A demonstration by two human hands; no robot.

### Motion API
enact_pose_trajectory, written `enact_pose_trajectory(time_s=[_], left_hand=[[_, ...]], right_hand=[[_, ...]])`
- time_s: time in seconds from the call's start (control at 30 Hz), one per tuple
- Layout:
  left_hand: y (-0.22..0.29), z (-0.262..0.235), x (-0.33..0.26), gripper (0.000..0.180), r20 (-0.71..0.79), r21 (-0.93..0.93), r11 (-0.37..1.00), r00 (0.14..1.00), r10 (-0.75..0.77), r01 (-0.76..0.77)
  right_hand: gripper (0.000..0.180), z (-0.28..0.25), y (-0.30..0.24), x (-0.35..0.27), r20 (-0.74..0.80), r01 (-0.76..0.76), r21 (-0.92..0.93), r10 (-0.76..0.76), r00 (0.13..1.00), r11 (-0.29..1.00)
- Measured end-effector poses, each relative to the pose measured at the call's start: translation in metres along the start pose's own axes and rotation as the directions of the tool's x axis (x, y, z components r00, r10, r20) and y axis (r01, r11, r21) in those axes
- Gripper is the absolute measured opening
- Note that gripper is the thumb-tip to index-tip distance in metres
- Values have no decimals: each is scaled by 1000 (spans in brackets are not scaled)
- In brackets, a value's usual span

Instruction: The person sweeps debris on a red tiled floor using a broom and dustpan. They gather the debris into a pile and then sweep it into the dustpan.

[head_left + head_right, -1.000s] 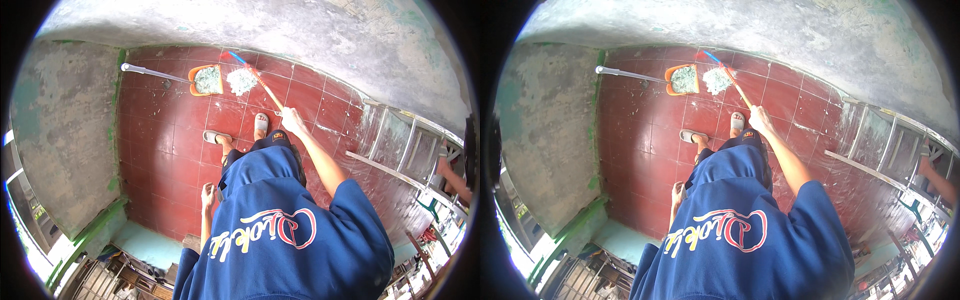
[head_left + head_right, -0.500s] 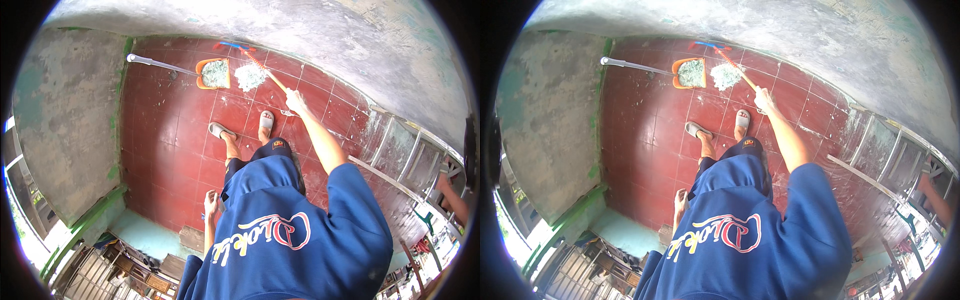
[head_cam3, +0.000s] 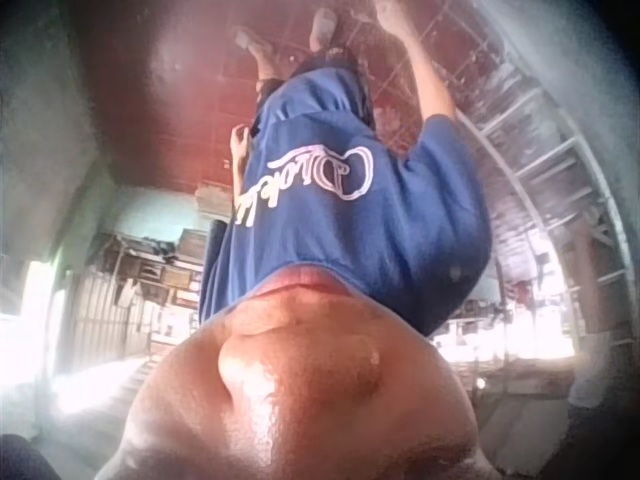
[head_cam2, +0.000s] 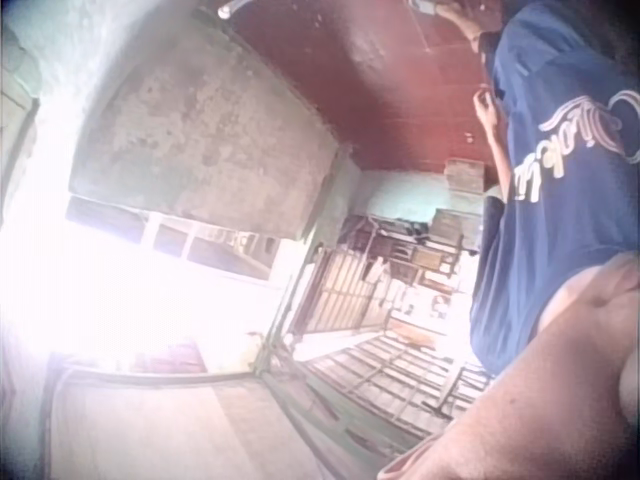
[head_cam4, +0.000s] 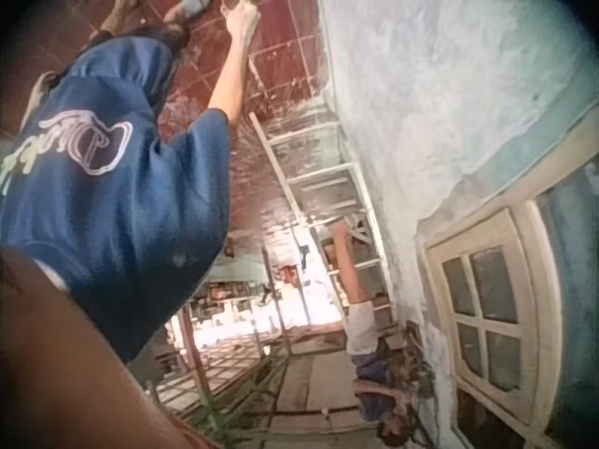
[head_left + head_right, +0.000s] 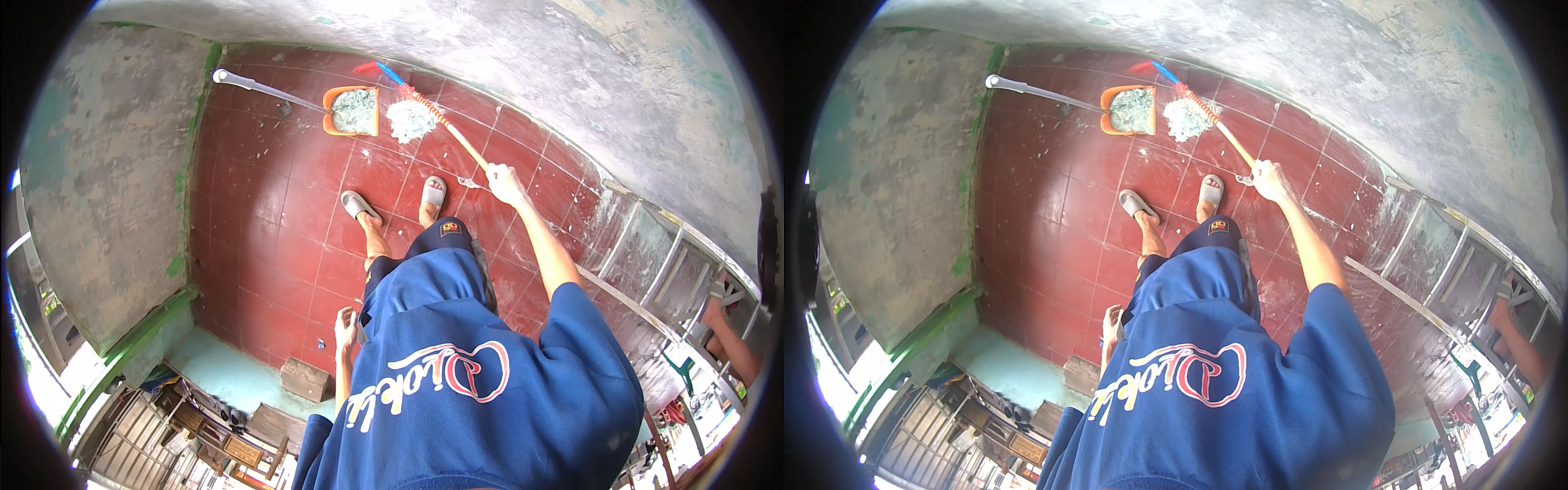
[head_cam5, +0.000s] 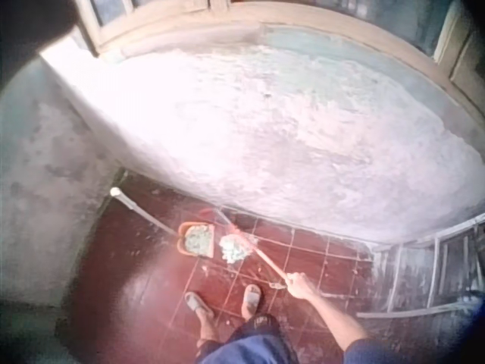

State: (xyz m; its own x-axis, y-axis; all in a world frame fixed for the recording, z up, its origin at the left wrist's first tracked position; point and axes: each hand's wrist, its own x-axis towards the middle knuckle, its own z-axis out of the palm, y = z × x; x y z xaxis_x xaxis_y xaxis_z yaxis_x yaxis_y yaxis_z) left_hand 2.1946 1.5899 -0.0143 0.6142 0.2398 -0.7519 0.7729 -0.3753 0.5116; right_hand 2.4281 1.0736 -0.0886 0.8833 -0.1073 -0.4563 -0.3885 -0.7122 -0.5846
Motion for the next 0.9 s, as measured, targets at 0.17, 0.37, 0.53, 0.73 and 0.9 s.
enact_pose_trajectory(time_s=[0.17,0.37,0.53,0.73,0.9], left_hand=[[-3,-8,-2,31,13,29,1000,1000,-5,5],[5,-22,1,31,47,59,998,999,-17,14],[10,-35,8,32,-9,12,1000,1000,28,-28],[-6,-23,-2,31,-27,-27,999,999,33,-34],[-27,-6,7,34,41,60,998,999,9,-11]], right_hand=[[22,-23,-22,7,-69,10,-58,-14,998,998],[20,32,-16,85,-91,-62,-166,47,995,984],[20,69,-5,96,0,50,-171,-51,999,984],[24,42,-40,39,101,-87,86,78,992,992],[27,16,-35,-8,193,-392,304,347,918,868]])
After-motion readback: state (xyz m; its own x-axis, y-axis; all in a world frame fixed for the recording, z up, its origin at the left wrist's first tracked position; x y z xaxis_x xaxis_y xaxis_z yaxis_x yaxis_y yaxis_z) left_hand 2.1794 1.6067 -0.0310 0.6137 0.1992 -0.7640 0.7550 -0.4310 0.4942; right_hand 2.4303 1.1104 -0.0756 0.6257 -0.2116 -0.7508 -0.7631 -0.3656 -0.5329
